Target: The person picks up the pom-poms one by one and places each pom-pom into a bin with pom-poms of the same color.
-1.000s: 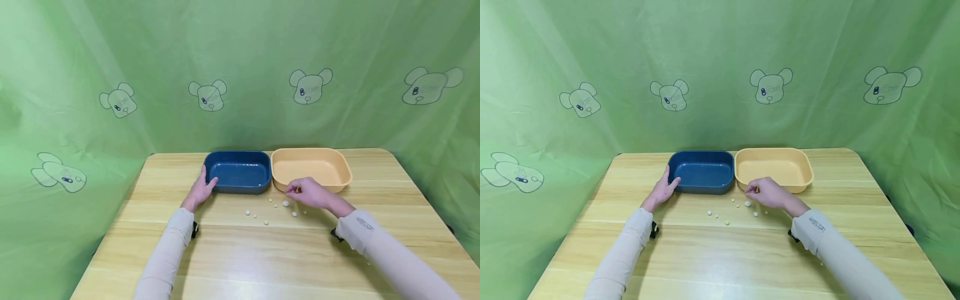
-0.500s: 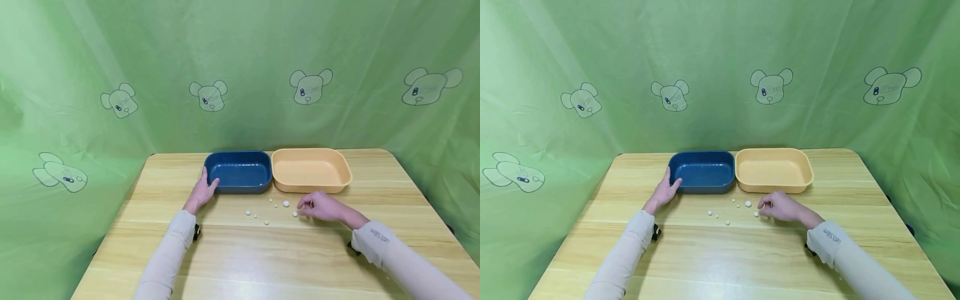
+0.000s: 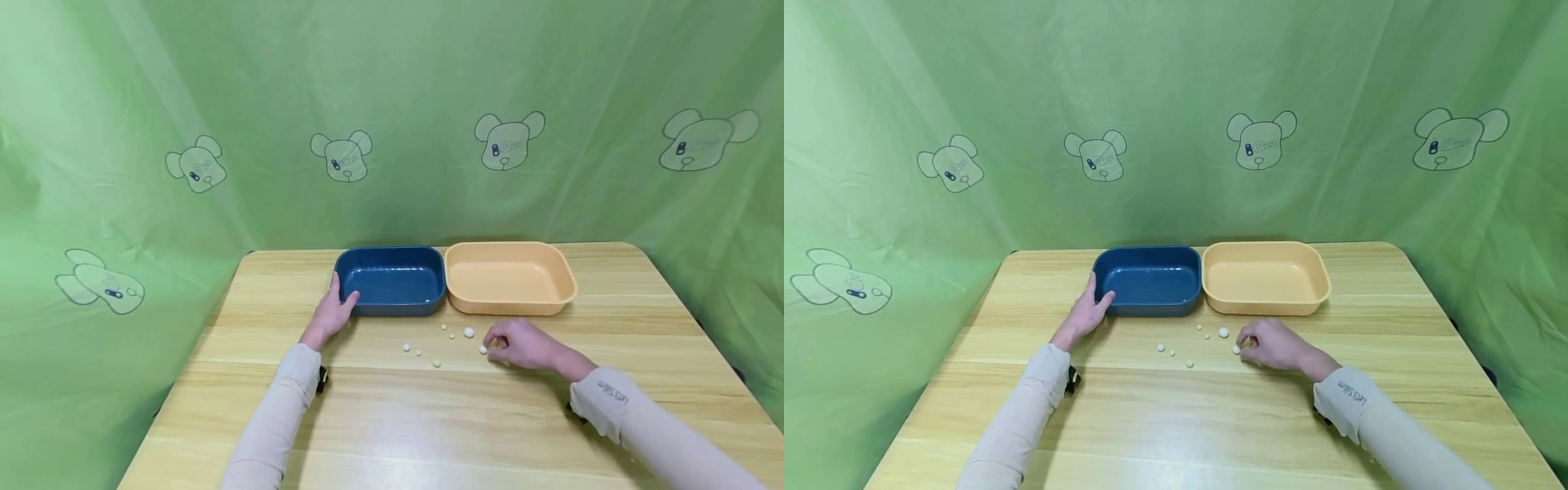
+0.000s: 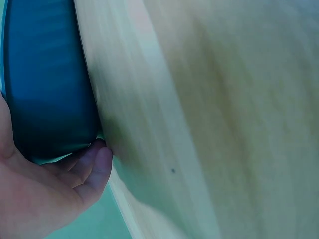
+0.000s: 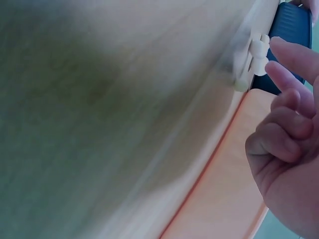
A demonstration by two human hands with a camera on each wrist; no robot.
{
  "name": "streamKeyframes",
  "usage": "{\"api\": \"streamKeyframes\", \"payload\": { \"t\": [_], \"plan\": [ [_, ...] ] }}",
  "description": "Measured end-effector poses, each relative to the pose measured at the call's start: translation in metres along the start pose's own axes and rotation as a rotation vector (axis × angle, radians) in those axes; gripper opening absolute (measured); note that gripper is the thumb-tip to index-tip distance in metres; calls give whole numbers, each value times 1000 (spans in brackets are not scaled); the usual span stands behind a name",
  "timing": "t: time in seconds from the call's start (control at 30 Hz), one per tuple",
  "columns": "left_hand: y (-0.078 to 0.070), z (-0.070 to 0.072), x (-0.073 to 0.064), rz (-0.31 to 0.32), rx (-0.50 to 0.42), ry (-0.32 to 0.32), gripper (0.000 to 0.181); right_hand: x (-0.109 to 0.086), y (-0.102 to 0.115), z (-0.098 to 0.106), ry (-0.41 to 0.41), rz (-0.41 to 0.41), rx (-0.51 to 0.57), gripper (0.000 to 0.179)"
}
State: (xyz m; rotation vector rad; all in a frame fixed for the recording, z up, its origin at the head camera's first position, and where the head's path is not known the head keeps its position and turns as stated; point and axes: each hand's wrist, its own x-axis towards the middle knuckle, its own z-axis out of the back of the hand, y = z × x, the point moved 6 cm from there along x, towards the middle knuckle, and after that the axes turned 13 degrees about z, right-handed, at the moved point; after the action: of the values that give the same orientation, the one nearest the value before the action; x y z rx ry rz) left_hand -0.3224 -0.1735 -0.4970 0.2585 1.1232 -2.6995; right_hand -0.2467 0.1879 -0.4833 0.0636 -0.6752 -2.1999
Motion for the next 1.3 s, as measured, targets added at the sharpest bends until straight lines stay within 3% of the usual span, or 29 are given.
{"api": "streamKeyframes", "payload": {
  "t": [0.4, 0.73, 1.3],
  "plan": [
    [2, -1, 2, 5, 6, -3, 81, 2, 0, -5, -40, 24, -159, 12],
    [-1, 0, -1, 14, 3, 1, 80, 5, 2, -8, -4, 54, -178, 13],
    [0, -1, 0, 2, -7, 3, 80, 8, -3, -11, 48, 32, -164, 11]
  ]
}}
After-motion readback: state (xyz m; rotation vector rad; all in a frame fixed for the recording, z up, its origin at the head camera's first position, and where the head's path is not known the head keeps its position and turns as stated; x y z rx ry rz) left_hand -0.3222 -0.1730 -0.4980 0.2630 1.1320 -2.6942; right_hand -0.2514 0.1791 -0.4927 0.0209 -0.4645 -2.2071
